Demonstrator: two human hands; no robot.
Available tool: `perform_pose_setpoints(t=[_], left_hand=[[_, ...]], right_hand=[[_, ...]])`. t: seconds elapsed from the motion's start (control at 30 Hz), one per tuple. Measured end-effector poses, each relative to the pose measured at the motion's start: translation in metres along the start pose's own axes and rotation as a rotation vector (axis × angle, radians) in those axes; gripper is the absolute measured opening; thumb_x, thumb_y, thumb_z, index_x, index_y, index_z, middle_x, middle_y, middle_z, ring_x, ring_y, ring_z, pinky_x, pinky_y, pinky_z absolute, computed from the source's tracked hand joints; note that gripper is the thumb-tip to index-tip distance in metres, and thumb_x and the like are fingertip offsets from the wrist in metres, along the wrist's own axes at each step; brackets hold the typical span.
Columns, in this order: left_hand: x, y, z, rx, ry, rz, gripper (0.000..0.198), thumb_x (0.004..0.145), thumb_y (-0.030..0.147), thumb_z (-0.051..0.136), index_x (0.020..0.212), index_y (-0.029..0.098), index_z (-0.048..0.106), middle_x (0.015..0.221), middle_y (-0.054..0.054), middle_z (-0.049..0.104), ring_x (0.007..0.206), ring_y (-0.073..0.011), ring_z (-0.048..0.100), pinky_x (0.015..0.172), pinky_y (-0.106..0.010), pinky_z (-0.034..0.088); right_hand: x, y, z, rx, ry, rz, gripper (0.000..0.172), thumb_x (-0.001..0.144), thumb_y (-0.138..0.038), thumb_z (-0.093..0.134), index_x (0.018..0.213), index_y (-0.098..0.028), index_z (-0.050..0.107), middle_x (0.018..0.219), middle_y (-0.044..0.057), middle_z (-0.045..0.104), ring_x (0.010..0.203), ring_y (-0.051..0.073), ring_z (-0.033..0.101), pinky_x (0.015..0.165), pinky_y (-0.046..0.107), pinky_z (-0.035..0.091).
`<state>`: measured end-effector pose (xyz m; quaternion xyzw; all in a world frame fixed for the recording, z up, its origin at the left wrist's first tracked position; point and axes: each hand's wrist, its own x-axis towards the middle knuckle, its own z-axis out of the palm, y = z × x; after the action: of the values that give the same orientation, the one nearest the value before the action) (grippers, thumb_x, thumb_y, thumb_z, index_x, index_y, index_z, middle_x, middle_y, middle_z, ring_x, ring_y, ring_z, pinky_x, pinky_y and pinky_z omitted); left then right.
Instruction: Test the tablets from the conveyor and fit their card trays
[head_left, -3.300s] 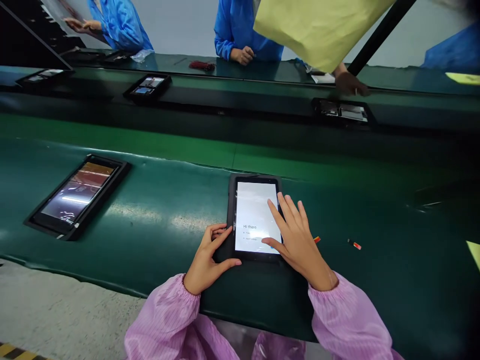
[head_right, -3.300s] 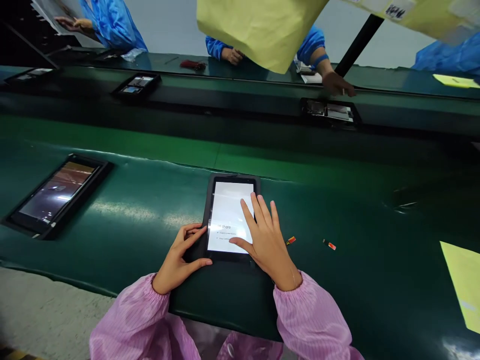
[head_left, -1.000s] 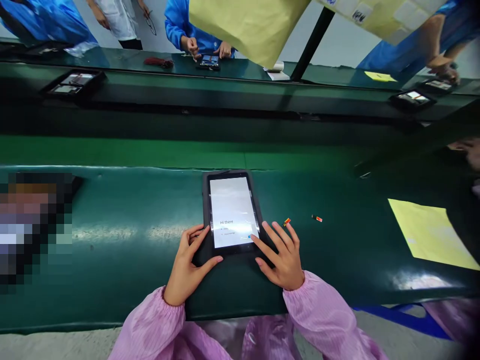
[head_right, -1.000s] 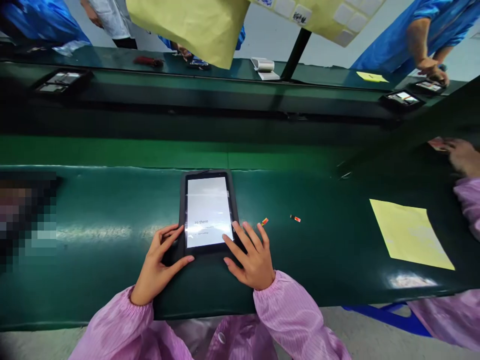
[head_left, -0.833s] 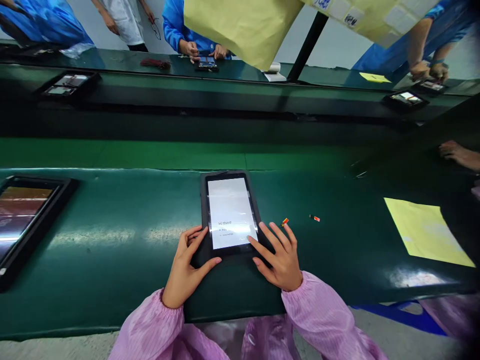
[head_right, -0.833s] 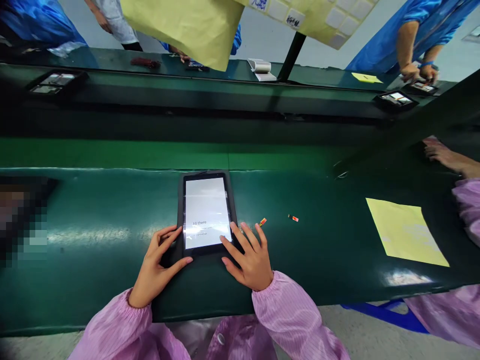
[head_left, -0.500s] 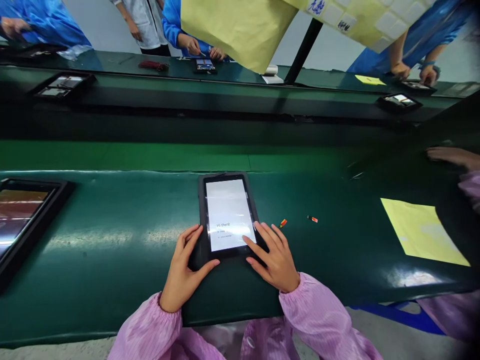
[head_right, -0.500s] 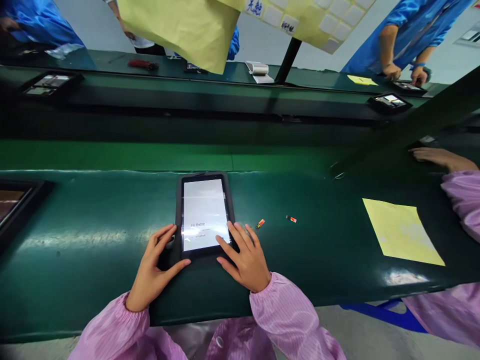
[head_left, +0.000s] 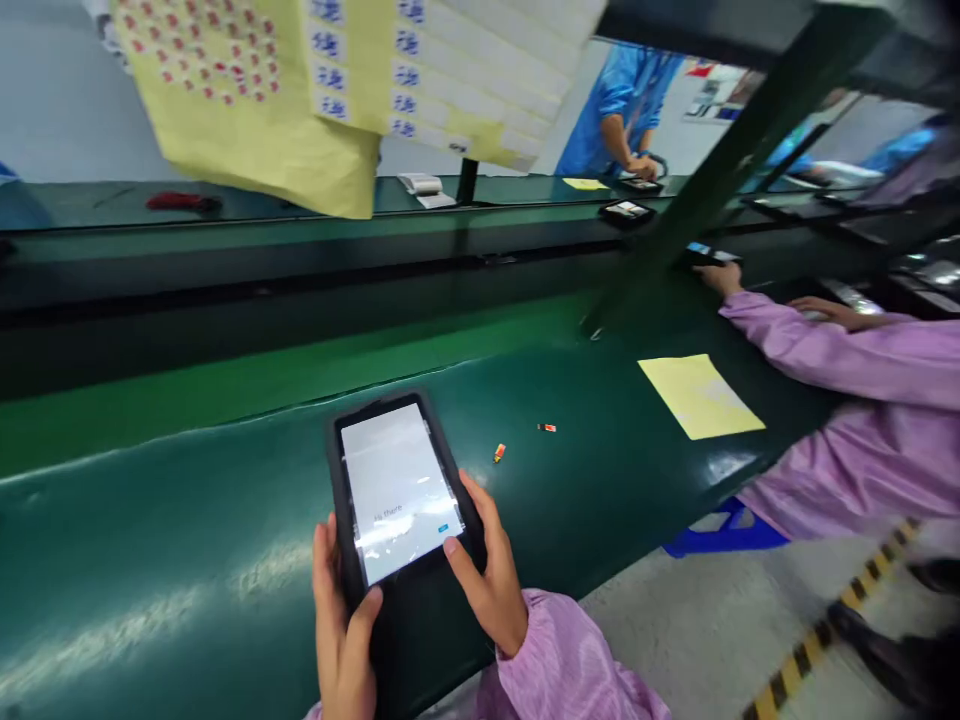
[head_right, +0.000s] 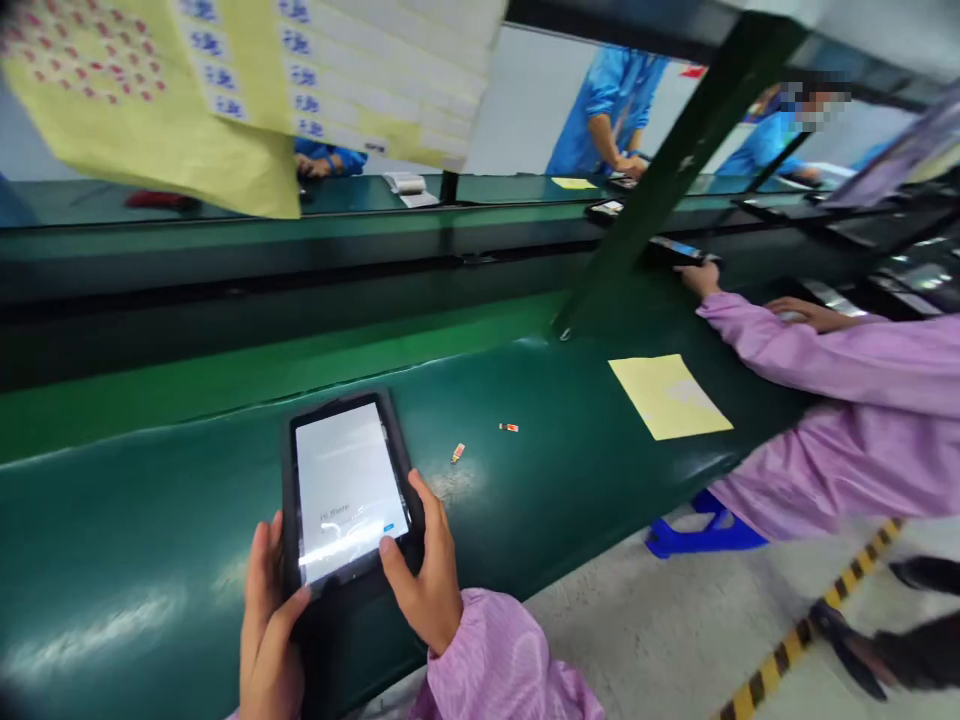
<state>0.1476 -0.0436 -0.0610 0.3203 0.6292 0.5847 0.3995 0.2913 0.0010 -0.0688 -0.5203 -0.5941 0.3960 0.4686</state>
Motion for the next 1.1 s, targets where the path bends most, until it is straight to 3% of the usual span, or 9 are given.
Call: perform_pose_setpoints(t=[0.13,0.23,0.37,0.5,0.67,0.77,0.87,1.0,1.1], left_hand=[[-0.023,-0.004,0.020,-0.088,-0.092,0.031,0.073,0.086,0.030,0.053,0.151,0.030,0.021,0.161,0.002,0.017,0.148,-0.0243,0.011,0.122,-0.040,0.010],[-0.037,0.000,0.050,-0.108,-0.211,0.091,0.076,0.085,0.031,0.051,0.153,0.026,0.015,0.161,-0.001,0.013,0.148,-0.0275,0.010,0.122,-0.042,0.011],[-0.050,0.013,0.112,-0.050,-0.410,0.137,0.080,0.087,0.032,0.049,0.154,0.022,0.006,0.162,-0.007,0.007,0.148,-0.0310,0.008,0.121,-0.046,0.012],[-0.053,0.025,0.186,-0.015,-0.614,0.184,0.086,0.082,0.018,0.049,0.153,0.017,0.000,0.162,-0.008,-0.003,0.149,-0.0267,0.000,0.121,-0.045,0.008],[-0.040,0.023,0.246,-0.003,-0.877,-0.015,0.093,0.077,0.014,0.049,0.152,0.008,-0.005,0.162,-0.011,-0.007,0.149,-0.0221,-0.005,0.122,-0.040,0.004],[-0.031,0.012,0.252,0.009,-0.950,-0.024,0.091,0.078,0.016,0.051,0.153,0.009,0.000,0.162,-0.011,0.000,0.149,-0.0225,0.000,0.122,-0.039,0.005],[-0.026,0.004,0.246,-0.004,-0.886,-0.014,0.081,0.081,0.017,0.050,0.153,0.016,0.013,0.161,-0.010,0.013,0.149,-0.0229,0.010,0.122,-0.041,0.010],[-0.029,0.004,0.226,-0.003,-0.794,-0.004,0.069,0.087,0.022,0.050,0.150,0.023,0.022,0.159,-0.007,0.021,0.147,-0.0228,0.018,0.121,-0.044,0.013],[-0.030,0.008,0.201,0.031,-0.758,-0.014,0.061,0.090,0.029,0.051,0.146,0.030,0.028,0.157,-0.003,0.026,0.145,-0.0237,0.025,0.120,-0.046,0.018]], right_hand=[[-0.006,-0.003,-0.033,0.098,0.110,0.048,0.046,0.093,-0.036,0.049,0.138,-0.025,0.044,0.142,0.007,0.051,0.132,0.024,0.047,0.112,0.043,0.038],[-0.007,-0.005,-0.069,0.147,0.233,0.041,0.042,0.093,-0.037,0.049,0.133,-0.024,0.049,0.137,0.009,0.056,0.128,0.025,0.051,0.109,0.043,0.041],[-0.001,-0.001,-0.131,0.130,0.476,0.008,0.043,0.090,-0.040,0.051,0.129,-0.021,0.053,0.131,0.011,0.061,0.124,0.028,0.056,0.107,0.049,0.039],[0.025,0.022,-0.203,0.036,0.707,-0.024,0.043,0.090,-0.043,0.051,0.125,-0.019,0.055,0.116,0.012,0.070,0.113,0.028,0.063,0.104,0.052,0.041],[0.079,0.074,-0.277,-0.152,0.807,-0.062,0.046,0.092,-0.048,0.042,0.125,-0.017,0.049,0.101,0.013,0.073,0.086,0.025,0.072,0.082,0.049,0.055],[0.092,0.096,-0.294,-0.303,0.824,-0.110,0.045,0.090,-0.049,0.048,0.119,-0.016,0.056,0.113,0.016,0.069,0.102,0.027,0.067,0.091,0.051,0.051],[0.081,0.103,-0.293,-0.482,0.838,-0.194,0.039,0.092,-0.045,0.045,0.110,-0.017,0.065,0.129,0.016,0.061,0.125,0.028,0.053,0.108,0.054,0.036],[0.058,0.105,-0.287,-0.682,0.810,-0.249,0.040,0.095,-0.041,0.038,0.103,-0.022,0.072,0.133,0.011,0.058,0.132,0.031,0.045,0.113,0.061,0.021],[0.049,0.107,-0.289,-0.870,0.717,-0.298,0.036,0.096,-0.036,0.039,0.099,-0.028,0.075,0.133,0.005,0.059,0.131,0.029,0.046,0.113,0.060,0.022]])
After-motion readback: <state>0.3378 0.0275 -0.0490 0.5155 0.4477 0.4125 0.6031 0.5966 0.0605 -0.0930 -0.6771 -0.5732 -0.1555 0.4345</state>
